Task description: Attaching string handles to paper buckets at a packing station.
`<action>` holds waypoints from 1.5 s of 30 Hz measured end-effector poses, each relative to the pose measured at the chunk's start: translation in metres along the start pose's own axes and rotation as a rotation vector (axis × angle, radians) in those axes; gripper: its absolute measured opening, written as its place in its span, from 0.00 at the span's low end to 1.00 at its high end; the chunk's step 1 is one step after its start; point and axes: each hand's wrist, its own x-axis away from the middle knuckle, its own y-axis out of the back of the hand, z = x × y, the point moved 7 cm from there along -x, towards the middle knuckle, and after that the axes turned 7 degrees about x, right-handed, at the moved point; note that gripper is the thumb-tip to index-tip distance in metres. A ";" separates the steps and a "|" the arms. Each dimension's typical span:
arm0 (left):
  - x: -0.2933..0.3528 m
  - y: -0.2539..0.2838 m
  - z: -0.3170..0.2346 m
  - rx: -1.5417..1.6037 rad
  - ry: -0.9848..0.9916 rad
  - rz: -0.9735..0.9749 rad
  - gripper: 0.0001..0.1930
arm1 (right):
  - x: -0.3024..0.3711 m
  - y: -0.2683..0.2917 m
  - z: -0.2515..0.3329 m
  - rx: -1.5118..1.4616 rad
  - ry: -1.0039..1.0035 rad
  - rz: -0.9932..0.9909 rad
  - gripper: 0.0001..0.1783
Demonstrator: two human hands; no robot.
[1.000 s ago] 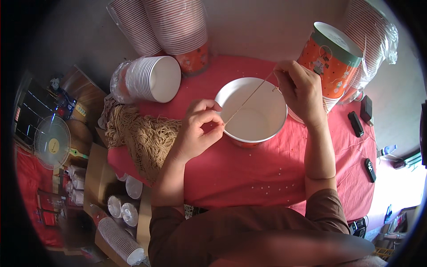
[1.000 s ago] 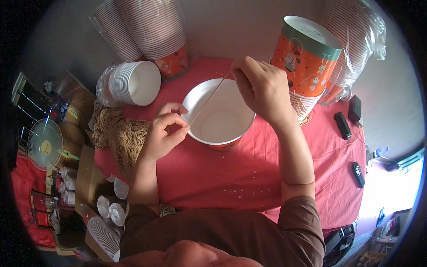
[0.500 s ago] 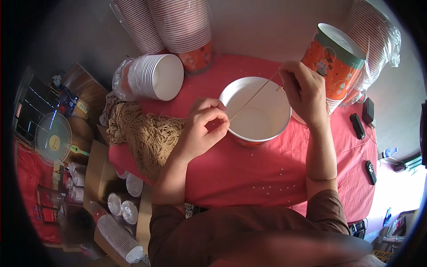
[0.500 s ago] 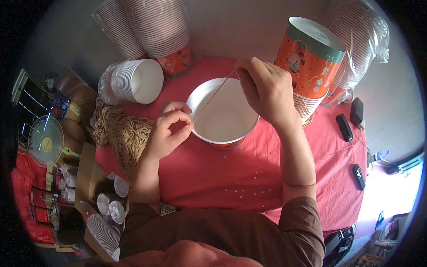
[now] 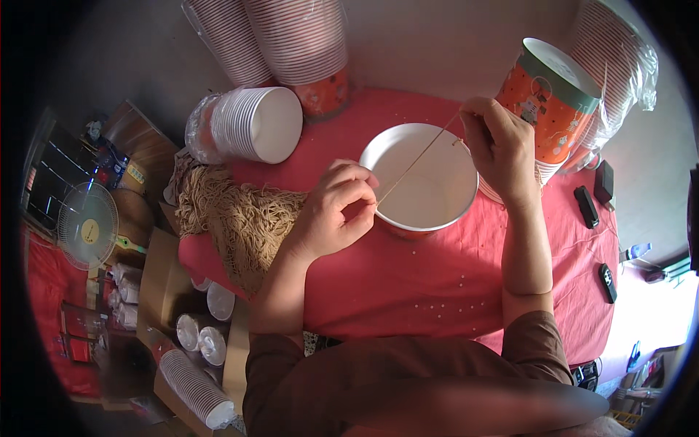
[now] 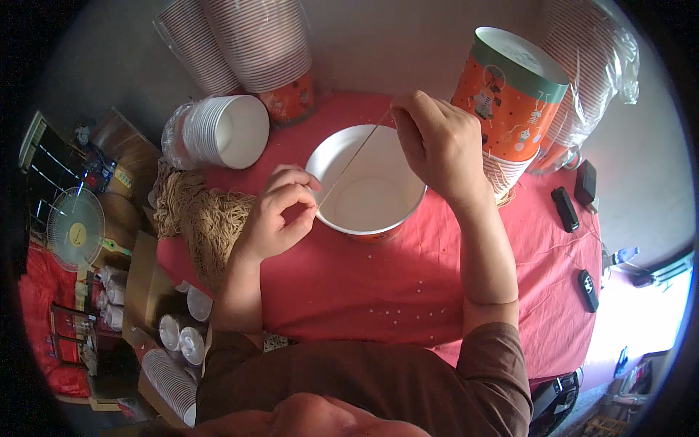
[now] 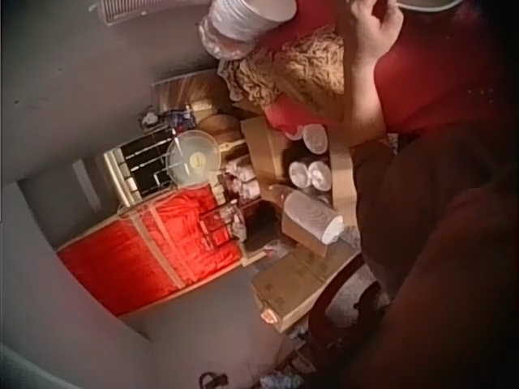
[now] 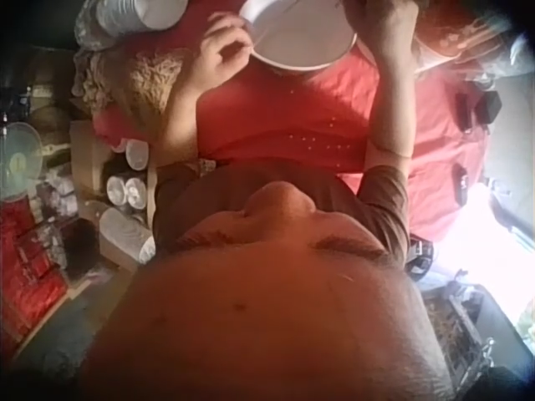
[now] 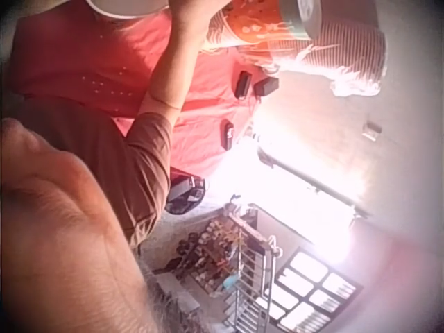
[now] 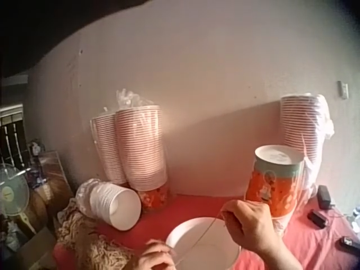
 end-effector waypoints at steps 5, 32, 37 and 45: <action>-0.002 0.007 0.006 -0.062 -0.027 -0.002 0.11 | 0.000 0.002 -0.002 -0.017 -0.010 -0.008 0.06; 0.021 0.015 0.073 0.866 0.402 -0.361 0.12 | -0.003 0.011 0.047 -0.633 0.255 0.625 0.31; 0.024 0.004 0.083 1.071 0.529 -0.391 0.12 | 0.008 0.010 0.056 -0.323 0.212 0.708 0.30; 0.024 0.001 0.096 0.745 0.477 -0.403 0.08 | -0.029 0.055 -0.044 -0.515 -0.521 0.297 0.25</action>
